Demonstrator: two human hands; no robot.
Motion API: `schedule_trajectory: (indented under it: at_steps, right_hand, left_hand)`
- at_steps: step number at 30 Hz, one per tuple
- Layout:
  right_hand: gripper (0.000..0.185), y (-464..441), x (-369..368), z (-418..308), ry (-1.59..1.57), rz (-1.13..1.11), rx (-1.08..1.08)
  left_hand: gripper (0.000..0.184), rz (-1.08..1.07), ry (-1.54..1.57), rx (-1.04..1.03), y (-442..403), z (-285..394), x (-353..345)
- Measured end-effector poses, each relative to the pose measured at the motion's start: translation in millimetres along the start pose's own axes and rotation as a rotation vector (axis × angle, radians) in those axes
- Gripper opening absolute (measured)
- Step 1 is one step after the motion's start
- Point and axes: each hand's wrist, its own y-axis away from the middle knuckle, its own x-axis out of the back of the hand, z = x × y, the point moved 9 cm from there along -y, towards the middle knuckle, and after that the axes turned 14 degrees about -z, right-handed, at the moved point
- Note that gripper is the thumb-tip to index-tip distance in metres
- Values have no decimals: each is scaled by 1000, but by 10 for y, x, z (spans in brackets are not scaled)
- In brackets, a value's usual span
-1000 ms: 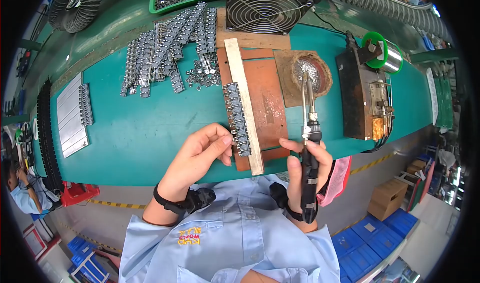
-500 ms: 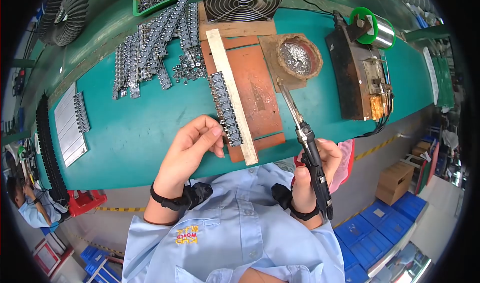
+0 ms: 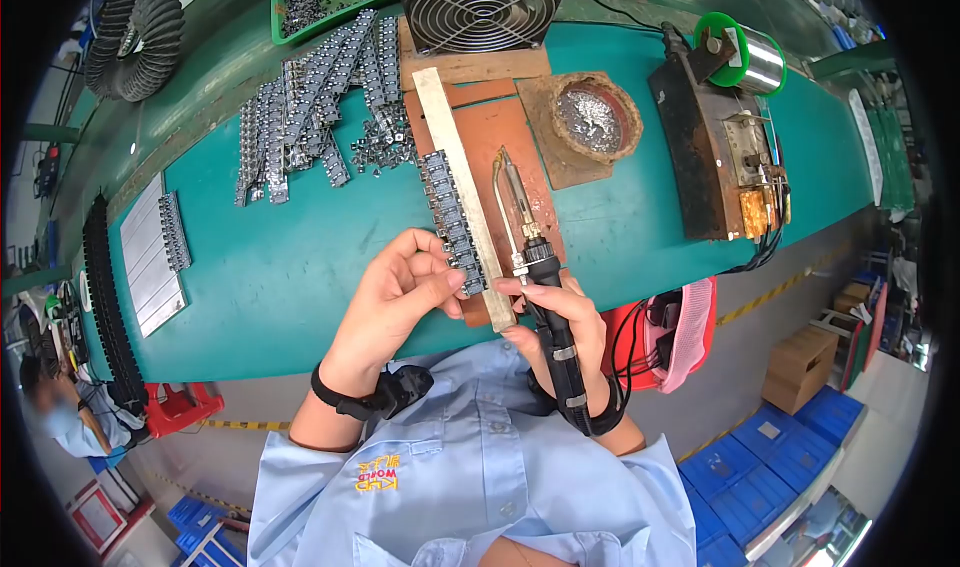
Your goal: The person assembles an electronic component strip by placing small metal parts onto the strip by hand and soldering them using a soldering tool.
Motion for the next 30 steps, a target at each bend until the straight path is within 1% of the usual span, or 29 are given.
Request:
schedule_trajectory:
  at_steps: [19,24,27,28,30]
  right_hand:
    - [41,-15,39,-31,63,13,22]
    - [39,-19,36,-69,58,21,8]
    - [45,-66,19,-248,264,1,44]
    - [45,-62,-2,-254,262,-4,45]
    - [45,-48,-48,-231,364,0,-8]
  left_hand:
    - [17,20,29,4,-2,-33,-2]
    - [18,38,7,-1,10,-14,7]
    - [18,22,6,0,0,-30,12]
    - [18,27,9,-2,2,-32,9]
    - [17,24,-15,-19,2,-2,-18]
